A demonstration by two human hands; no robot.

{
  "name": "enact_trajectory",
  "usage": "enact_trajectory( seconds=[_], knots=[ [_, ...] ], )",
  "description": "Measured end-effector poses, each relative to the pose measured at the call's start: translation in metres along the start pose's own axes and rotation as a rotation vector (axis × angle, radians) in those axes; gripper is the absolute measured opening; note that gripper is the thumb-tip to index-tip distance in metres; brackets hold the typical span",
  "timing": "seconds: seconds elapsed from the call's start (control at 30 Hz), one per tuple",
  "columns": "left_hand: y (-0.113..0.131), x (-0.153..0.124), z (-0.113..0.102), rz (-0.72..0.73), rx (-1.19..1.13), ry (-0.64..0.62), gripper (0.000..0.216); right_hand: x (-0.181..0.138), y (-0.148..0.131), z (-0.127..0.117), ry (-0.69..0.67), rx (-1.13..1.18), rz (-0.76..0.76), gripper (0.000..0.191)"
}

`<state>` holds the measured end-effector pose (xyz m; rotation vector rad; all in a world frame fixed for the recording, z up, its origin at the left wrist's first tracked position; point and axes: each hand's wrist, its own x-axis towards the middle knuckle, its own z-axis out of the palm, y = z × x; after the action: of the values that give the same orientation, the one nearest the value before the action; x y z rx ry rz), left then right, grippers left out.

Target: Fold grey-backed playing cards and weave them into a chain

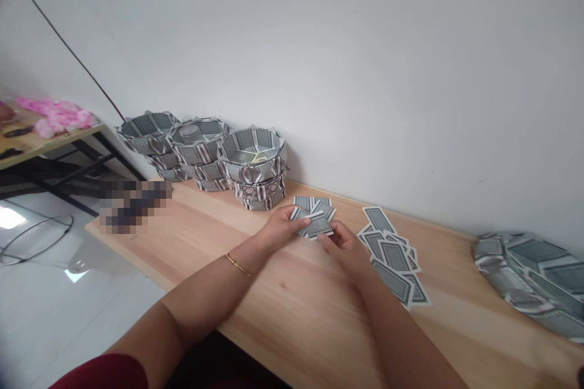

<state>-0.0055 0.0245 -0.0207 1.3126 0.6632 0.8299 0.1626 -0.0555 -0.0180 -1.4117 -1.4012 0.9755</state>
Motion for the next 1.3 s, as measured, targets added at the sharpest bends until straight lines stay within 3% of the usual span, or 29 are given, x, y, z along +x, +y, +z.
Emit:
enact_trajectory(
  seconds=[0.13,0.4,0.53,0.73,0.9,1.17,1.3],
  knots=[
    [0.0007,-0.0002,0.0006,-0.014,0.067,-0.025,0.042,-0.0001,-0.0046,0.0001,0.121,0.008,-0.033,0.025],
    [0.0063,-0.0029,0.0032,-0.03,0.084,-0.084,0.041,0.0009,-0.0009,-0.001,0.21,0.027,-0.018,0.027],
    [0.0053,-0.0036,0.0032,-0.02,0.122,-0.085,0.039,0.0007,-0.0003,-0.001,0.175,0.061,0.005,0.028],
    [0.0036,-0.0009,0.0031,-0.007,-0.048,0.008,0.041,-0.0003,0.0011,0.0011,-0.033,0.027,-0.012,0.024],
    [0.0029,-0.0008,0.0028,-0.02,-0.062,-0.014,0.04,-0.0008,-0.0022,-0.0002,0.074,0.042,-0.029,0.022],
    [0.0084,-0.0041,0.0039,-0.031,0.048,-0.159,0.04,-0.0002,0.0005,-0.0017,0.202,0.118,0.03,0.025],
    [0.0046,-0.0031,0.0031,-0.044,0.068,-0.089,0.041,0.0008,0.0014,-0.0012,0.145,0.114,0.042,0.028]
  ],
)
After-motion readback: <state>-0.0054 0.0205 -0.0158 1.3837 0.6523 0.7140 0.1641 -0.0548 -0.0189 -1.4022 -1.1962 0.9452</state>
